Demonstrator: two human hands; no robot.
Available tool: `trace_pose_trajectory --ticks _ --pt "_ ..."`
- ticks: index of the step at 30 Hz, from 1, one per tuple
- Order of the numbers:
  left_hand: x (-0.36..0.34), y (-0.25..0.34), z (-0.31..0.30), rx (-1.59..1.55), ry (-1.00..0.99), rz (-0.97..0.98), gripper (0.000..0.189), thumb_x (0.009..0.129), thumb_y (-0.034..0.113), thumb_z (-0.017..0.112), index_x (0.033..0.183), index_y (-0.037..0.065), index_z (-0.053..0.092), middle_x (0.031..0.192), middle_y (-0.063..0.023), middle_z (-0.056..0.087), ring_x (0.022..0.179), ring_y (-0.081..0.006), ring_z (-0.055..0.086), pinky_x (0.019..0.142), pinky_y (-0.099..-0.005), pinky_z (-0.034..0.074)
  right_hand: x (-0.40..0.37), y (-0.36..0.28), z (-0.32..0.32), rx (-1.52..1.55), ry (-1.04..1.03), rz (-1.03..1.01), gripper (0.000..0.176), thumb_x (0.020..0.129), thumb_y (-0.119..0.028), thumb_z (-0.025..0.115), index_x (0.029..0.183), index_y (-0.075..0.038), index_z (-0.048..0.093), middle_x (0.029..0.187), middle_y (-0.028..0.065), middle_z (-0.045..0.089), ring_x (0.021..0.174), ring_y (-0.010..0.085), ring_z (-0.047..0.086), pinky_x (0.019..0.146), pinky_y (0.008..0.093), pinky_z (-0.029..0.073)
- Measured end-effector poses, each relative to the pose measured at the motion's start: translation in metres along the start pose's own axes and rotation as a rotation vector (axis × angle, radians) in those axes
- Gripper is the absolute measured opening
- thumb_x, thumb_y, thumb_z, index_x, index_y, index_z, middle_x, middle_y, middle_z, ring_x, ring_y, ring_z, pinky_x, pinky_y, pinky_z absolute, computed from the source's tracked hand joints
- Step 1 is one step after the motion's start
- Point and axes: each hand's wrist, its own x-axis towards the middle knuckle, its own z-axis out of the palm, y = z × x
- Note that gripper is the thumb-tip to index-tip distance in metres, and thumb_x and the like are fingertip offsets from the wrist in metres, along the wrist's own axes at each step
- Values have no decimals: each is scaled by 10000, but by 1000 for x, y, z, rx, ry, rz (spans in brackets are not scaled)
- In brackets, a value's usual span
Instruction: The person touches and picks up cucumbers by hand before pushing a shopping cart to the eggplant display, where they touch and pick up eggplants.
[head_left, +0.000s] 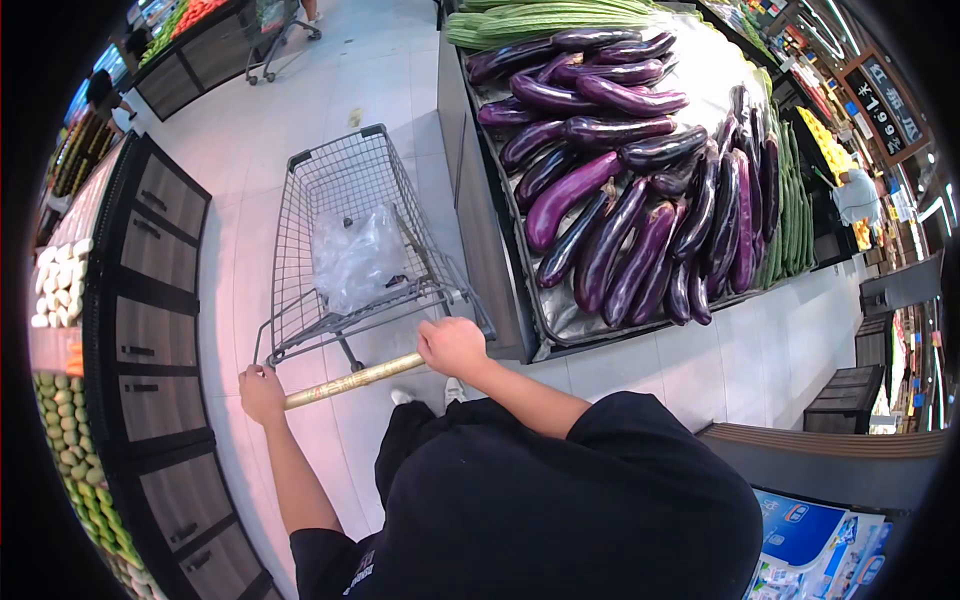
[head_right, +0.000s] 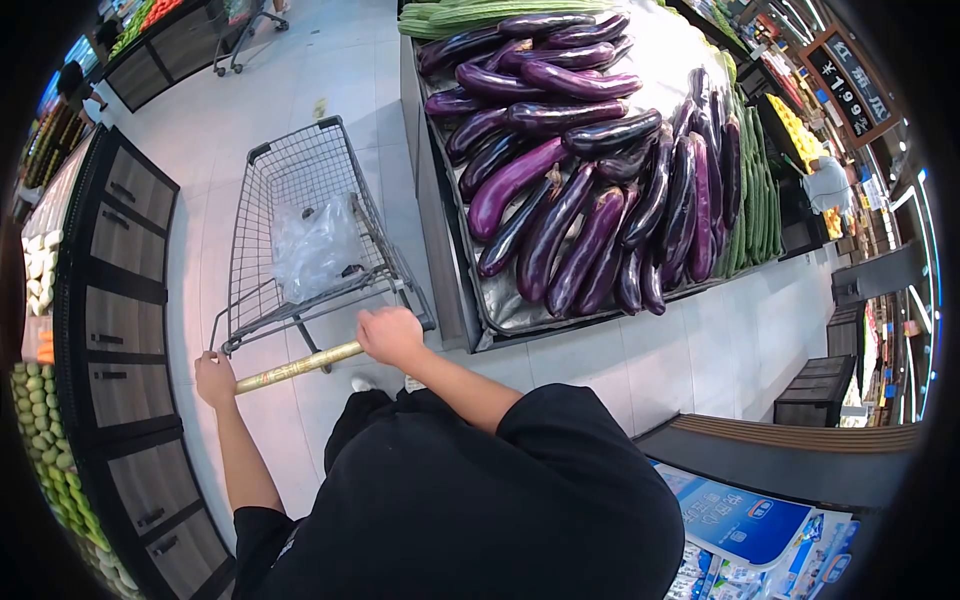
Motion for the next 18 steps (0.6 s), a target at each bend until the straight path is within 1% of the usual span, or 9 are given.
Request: trace_pose_trajectory --ticks 4,6,8,10,11,13,16,17,18 --pt "33 29 -7 30 -15 17 248 949 308 590 995 101 718 1098 -146 675 981 -360 677 822 -490 552 32 8 4 -22 47 12 174 836 -228 660 732 -106 592 601 95 598 577 315 626 548 464 503" --pt "52 39 -7 33 -19 42 248 950 307 589 999 101 718 1099 -146 674 973 -362 678 818 -492 553 49 11 6 -34 50 16 174 847 -233 636 735 -104 600 622 92 626 602 306 648 573 464 514" --pt "56 37 -10 44 -41 50 249 951 305 588 1004 100 718 1101 -146 673 966 -364 679 814 -494 554 54 7 7 -16 33 26 174 844 -234 635 734 -104 597 628 92 629 603 307 648 577 464 514" --pt "77 47 -11 15 -42 46 247 951 295 586 1020 98 717 1118 -144 674 1011 -354 663 847 -488 544 71 11 11 -12 54 35 174 842 -234 635 733 -104 594 633 91 632 605 309 647 581 463 515" --pt "87 49 -7 11 -42 68 247 951 295 586 1020 98 717 1118 -144 674 1011 -354 663 847 -488 544 80 12 13 -9 38 56 173 841 -237 633 738 -104 595 636 92 633 607 313 647 582 470 515" --pt "107 51 -1 11 6 149 259 951 292 588 1034 80 713 1135 -137 676 1067 -344 635 894 -479 528 97 13 17 -17 38 102 171 841 -240 632 743 -104 596 639 93 633 610 317 647 584 476 516" --pt "127 68 2 -49 27 182 248 942 269 608 1029 58 705 1141 -136 675 1095 -343 608 927 -475 510 118 20 21 -10 -17 141 166 843 -247 625 759 -106 605 644 93 638 625 323 656 591 484 521" --pt "140 78 7 -65 24 201 248 942 269 608 1029 58 705 1141 -136 675 1095 -343 608 927 -475 510 130 23 23 -27 -10 147 142 830 -220 628 749 -107 600 635 90 630 616 321 650 582 477 515" --pt "150 87 10 -112 67 258 230 933 245 620 1022 49 699 1138 -142 672 1086 -347 608 926 -477 502 140 24 22 -39 -11 157 120 817 -193 630 739 -107 595 627 87 621 608 319 644 572 470 508"
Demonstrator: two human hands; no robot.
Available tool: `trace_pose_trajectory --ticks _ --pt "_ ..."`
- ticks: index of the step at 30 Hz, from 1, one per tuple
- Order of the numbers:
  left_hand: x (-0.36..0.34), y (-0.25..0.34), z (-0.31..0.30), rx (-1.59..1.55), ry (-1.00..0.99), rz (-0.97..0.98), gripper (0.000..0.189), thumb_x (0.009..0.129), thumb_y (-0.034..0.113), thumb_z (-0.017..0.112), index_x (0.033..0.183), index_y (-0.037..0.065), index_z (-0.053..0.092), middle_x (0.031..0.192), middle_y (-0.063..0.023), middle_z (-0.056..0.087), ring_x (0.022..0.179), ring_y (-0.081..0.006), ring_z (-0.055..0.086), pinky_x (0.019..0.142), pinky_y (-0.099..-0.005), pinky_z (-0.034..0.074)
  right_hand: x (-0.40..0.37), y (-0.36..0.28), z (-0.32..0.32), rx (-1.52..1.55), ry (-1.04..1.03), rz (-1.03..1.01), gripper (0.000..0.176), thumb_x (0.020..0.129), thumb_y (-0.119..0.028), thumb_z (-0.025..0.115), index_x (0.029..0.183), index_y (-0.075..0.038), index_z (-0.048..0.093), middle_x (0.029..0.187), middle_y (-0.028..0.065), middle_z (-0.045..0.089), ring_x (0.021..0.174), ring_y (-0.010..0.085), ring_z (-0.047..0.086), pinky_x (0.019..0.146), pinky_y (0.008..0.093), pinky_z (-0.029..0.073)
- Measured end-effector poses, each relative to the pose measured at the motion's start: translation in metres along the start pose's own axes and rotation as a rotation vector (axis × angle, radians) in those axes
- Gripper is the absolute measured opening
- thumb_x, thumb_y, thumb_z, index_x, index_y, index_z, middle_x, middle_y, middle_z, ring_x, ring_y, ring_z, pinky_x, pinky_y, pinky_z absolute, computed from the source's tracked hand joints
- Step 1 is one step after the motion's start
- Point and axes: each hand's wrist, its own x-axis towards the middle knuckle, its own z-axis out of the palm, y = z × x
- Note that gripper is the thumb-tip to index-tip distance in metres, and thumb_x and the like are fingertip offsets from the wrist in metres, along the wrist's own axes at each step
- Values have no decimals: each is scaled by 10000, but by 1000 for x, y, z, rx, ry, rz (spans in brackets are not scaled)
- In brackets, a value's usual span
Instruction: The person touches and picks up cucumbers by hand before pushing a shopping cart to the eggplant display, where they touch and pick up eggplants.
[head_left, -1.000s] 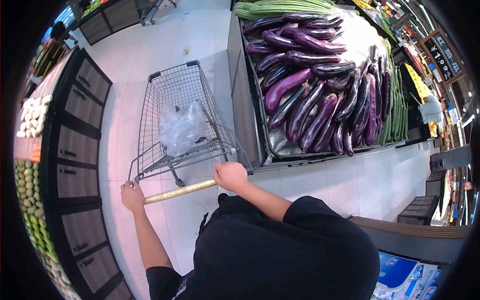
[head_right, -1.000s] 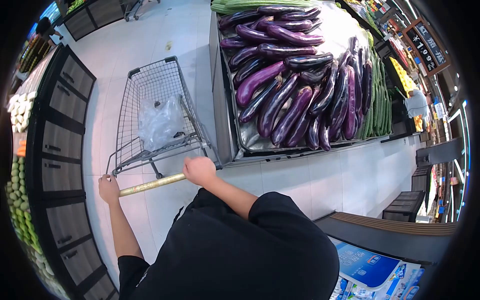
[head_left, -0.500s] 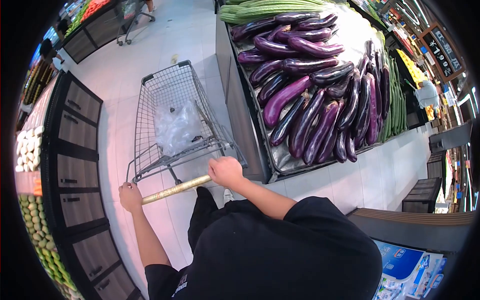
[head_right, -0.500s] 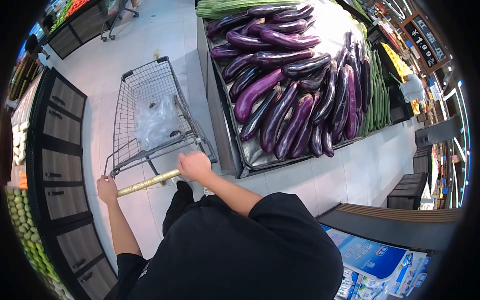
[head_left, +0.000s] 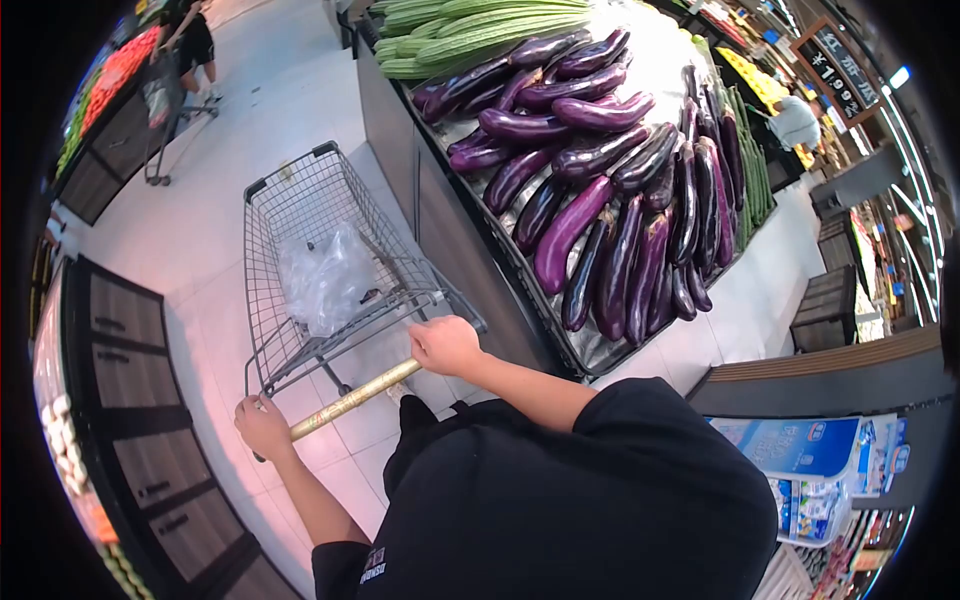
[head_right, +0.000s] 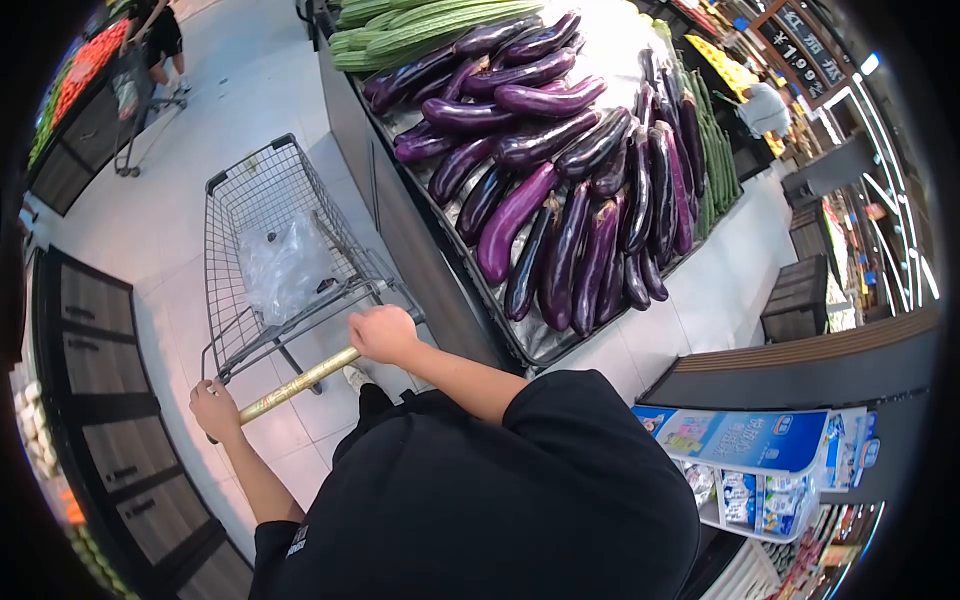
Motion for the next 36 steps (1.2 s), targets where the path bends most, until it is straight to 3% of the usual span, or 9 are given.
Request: trace_pose_trajectory --ticks 7,13,15,19,21,22,29,32,36 --pt "18 98 15 -500 92 462 142 889 149 667 984 45 678 1069 -150 655 1053 -366 596 924 -481 463 56 -7 1 -29 10 162 120 817 -197 626 735 -117 590 643 79 627 630 318 648 624 473 508" --pt "3 192 2 -502 -57 813 174 915 228 671 985 69 678 1035 -125 657 1036 -334 601 889 -471 468 68 -20 -16 45 -58 174 142 890 -223 630 960 -107 673 887 94 690 908 284 670 859 434 485" --pt "16 210 7 -470 -137 824 203 931 270 661 998 81 687 1015 -114 674 1009 -320 617 861 -464 470 73 -14 -26 119 16 17 229 867 -208 654 1053 -77 678 990 123 685 964 304 660 895 421 493" --pt "28 217 8 -368 -316 814 273 960 365 638 1020 108 706 943 -86 717 917 -298 656 787 -451 471 69 -11 -55 309 42 75 301 866 -186 668 1142 -65 674 1064 133 684 1023 319 652 955 430 496" --pt "42 223 14 -367 -332 836 284 956 380 644 1017 110 707 917 -88 720 896 -304 659 781 -450 471 69 -13 -70 438 -120 418 351 875 -199 665 1199 -62 658 1105 125 686 1082 322 637 976 436 498" --pt "50 226 16 -369 -339 845 295 953 394 650 1014 111 708 891 -90 723 875 -309 663 775 -449 472 69 -10 -75 410 -107 368 408 876 -208 669 1258 -70 634 1108 119 681 1091 312 634 952 424 510" --pt "89 240 28 -290 -395 913 349 918 452 685 965 106 687 907 -73 703 882 -300 656 785 -451 462 66 12 -63 443 -47 452 587 886 -149 673 1443 -94 497 1072 110 639 1016 286 643 908 410 518" --pt "95 247 27 -173 -404 870 362 916 462 682 924 101 667 887 -81 689 881 -302 656 778 -459 451 82 22 -67 551 -62 577 846 898 -102 674 1620 -138 236 1027 92 643 950 242 681 899 382 526" --pt "114 255 36 -128 -480 824 373 911 470 682 897 98 652 876 -94 676 882 -321 652 780 -471 442 114 52 -68 602 -49 552 829 892 -123 666 1608 -131 249 1050 106 619 904 264 649 838 398 533"
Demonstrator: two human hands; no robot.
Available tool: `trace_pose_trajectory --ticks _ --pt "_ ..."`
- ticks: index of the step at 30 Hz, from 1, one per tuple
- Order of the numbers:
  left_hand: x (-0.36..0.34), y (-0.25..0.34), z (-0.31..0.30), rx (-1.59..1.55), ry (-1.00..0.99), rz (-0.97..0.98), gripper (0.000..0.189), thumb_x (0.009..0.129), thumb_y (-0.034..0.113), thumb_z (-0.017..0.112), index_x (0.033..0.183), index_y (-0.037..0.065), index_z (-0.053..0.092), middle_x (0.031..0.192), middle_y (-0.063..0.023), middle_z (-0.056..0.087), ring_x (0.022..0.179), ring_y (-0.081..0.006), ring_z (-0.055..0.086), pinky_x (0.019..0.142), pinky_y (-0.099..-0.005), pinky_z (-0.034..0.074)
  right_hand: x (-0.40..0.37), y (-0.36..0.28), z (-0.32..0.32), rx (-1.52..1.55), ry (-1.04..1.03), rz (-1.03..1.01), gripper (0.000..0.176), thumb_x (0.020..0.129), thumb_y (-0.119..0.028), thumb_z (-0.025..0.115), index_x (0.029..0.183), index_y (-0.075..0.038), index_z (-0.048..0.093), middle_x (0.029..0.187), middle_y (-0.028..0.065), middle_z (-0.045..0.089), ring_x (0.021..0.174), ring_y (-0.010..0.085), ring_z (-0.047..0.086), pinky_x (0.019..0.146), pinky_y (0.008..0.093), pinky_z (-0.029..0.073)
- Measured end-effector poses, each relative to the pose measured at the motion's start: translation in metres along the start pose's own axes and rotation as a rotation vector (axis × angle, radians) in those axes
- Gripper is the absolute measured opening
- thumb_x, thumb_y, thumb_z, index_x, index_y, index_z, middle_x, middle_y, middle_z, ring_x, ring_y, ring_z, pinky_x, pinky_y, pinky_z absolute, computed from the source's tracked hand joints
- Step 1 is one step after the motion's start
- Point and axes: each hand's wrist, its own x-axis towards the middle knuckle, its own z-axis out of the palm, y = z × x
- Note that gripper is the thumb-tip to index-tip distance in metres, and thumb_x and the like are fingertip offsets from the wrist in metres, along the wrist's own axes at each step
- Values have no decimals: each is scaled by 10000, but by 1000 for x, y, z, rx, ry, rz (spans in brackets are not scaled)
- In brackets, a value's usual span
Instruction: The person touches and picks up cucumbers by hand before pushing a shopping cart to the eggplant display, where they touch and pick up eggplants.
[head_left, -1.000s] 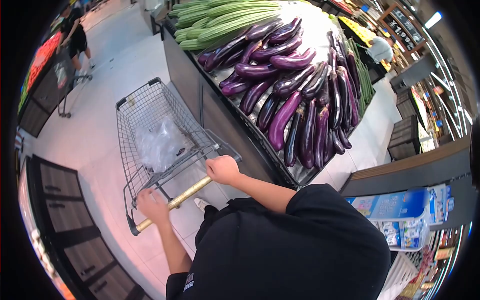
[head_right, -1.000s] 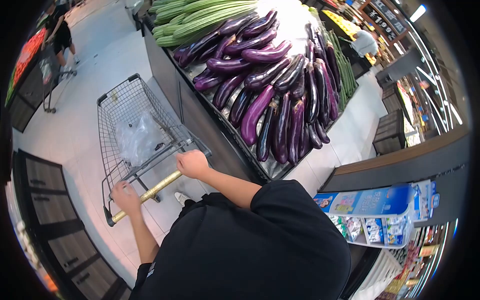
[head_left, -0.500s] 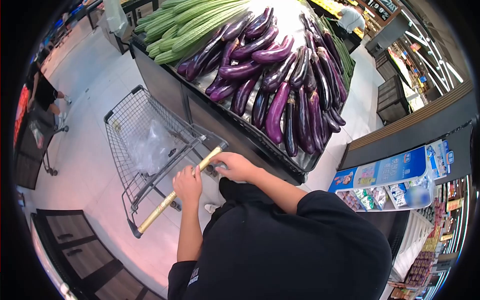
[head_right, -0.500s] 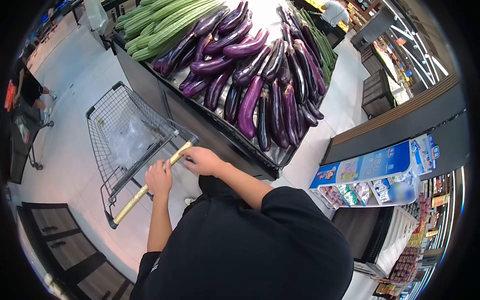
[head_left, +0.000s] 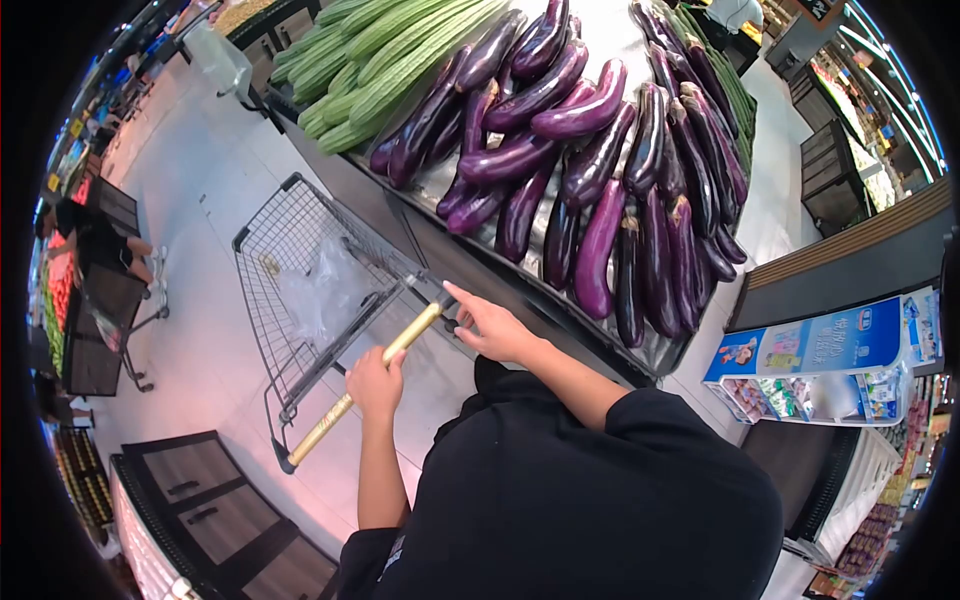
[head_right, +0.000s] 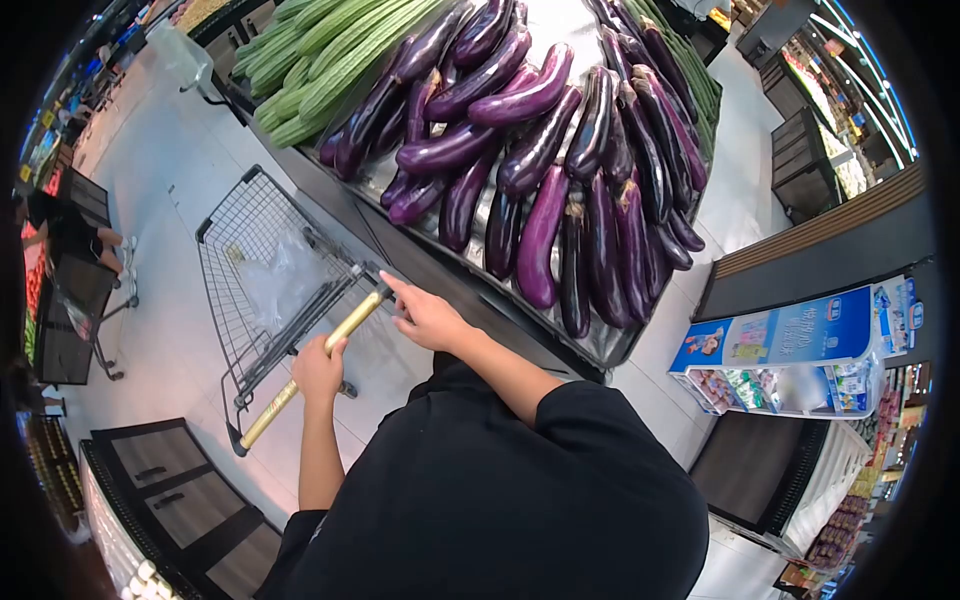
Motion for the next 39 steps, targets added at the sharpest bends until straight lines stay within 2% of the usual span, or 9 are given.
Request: trace_pose_trajectory --ticks 7,11,13,16,20,24,30,35,39 --pt "27 -13 -15 -32 -122 -38 371 915 429 689 919 59 668 897 -138 678 885 -382 643 778 -511 461 49 1 -44 187 -50 -117 675 937 -123 651 1546 -115 360 1033 119 706 930 265 695 881 382 544" --pt "45 -6 -24 -68 -292 -72 359 890 385 735 919 32 679 843 -188 674 837 -432 637 752 -522 493 54 -4 -86 652 -148 -120 519 988 -96 619 1482 -80 462 1113 99 709 1038 176 669 967 347 530" --pt "55 -1 -30 -10 -362 -71 320 903 329 733 983 21 699 860 -182 702 812 -387 673 757 -464 526 52 -6 -108 751 -187 -207 523 987 -97 618 1485 -79 460 1138 95 700 1066 173 651 980 347 518" --pt "96 24 -64 -379 -97 -205 183 926 142 687 1027 -11 700 867 -130 717 799 -243 682 758 -354 533 43 -8 -131 845 -120 -220 534 978 -128 636 1484 -88 471 1148 82 685 1081 162 636 987 339 494" --pt "175 96 -91 -465 340 146 228 913 103 698 1103 -21 674 1032 -159 673 942 -254 659 851 -361 520 33 -1 -149 1013 4 -240 505 980 -122 633 1459 -52 490 1125 73 668 1079 144 621 974 317 477" --pt "224 229 -97 -428 389 667 442 858 66 741 1280 20 617 1315 -168 575 1241 -317 546 1058 -412 431 28 5 -156 1105 166 -235 455 987 -117 627 1420 -24 523 1091 70 665 1016 131 634 932 302 513" --pt "268 347 -50 -319 289 1066 637 766 124 820 1354 71 579 1351 -166 568 1232 -362 563 1047 -434 470 10 6 -165 1052 382 -162 494 991 -130 614 1461 -27 504 1046 62 677 959 123 644 893 285 526" --pt "280 371 -28 -166 321 1109 778 706 137 859 1414 88 538 1313 -146 600 1169 -328 608 1001 -409 494 2 15 -157 1092 578 -142 520 986 -125 604 1481 -24 478 992 62 677 894 121 636 848 276 523" --pt "279 385 -37 -27 139 973 825 699 187 874 1443 110 525 1305 -144 606 1157 -320 617 986 -377 500 5 19 -157 1089 613 -95 548 977 -145 622 1489 -25 470 989 66 676 891 123 635 851 279 525"
